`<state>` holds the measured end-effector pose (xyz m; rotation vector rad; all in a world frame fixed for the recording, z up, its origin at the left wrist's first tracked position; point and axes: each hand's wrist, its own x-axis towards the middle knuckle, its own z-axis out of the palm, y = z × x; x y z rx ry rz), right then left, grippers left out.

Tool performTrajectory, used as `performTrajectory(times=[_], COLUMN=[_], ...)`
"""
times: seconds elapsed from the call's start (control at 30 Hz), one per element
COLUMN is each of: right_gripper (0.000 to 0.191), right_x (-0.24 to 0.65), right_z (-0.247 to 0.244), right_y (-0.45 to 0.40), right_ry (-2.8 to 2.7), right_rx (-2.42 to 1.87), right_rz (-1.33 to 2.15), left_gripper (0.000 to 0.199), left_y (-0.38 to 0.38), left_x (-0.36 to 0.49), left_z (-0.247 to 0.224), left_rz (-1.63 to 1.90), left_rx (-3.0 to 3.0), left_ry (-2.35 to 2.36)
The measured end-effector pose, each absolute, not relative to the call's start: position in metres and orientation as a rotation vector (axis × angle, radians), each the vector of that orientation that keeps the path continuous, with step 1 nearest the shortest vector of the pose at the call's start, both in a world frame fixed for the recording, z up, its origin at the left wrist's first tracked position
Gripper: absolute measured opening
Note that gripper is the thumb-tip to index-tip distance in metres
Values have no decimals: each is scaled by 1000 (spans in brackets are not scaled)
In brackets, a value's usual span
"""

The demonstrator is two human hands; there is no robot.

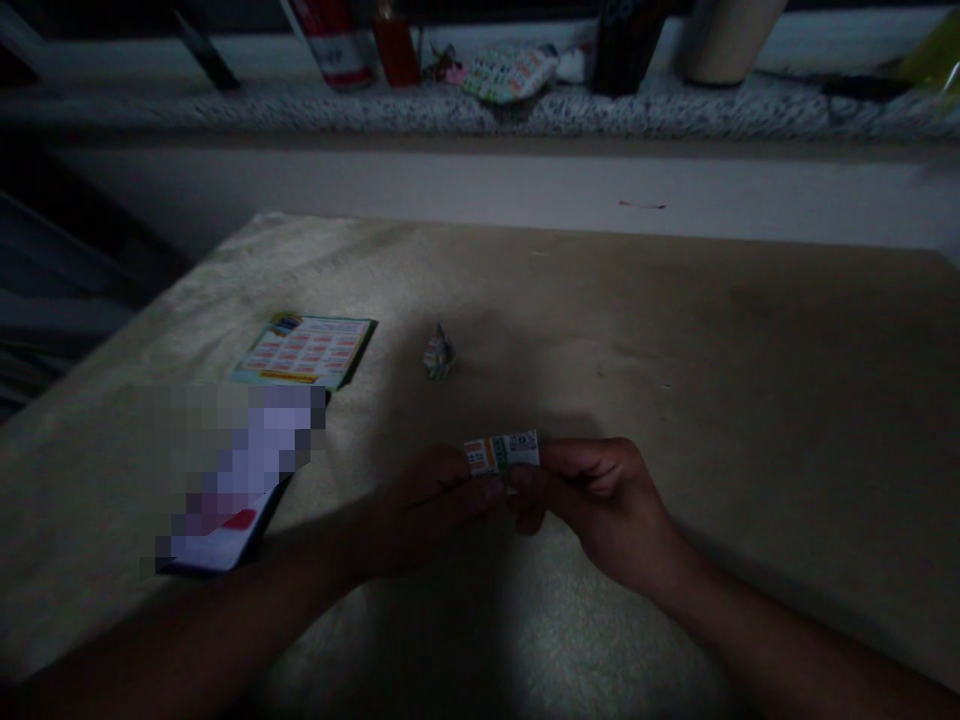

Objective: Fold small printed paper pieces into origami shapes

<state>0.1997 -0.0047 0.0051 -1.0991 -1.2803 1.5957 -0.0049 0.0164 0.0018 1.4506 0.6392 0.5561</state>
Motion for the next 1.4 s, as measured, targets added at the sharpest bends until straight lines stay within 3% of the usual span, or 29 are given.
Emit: performTrajectory(times=[0.27,0.43,0.6,0.7,1.1,1.27,1.4], right_gripper=[13,23,21,10,16,26,21], right_x=[197,198,199,198,199,204,207], right_z=[4,4,3,2,9,6,3], right_y=[-3,-5,-2,-1,-4,-4,-6], right_ry=[-1288,-1343,-1301,-1263,-1308,-1606,-1866], right_rx=[-1119,-1187,-1165,-1145,-1165,-1189,-1103], right_rz=[1494,1376,1445,1516,1498,1265,957], left_gripper=[33,33,32,31,32,30,32], left_y=[16,17,17,16,17,17,15], left_x=[-7,-5,-6,-7,-6,-7,-9], left_z=[2,5,5,2,5,2,2], left_rz=[519,504,503,511,464,449,454], left_rx=[1488,1521,1501,1495,1503,1429,1357], left_ry=[670,612,633,660,613,611,610])
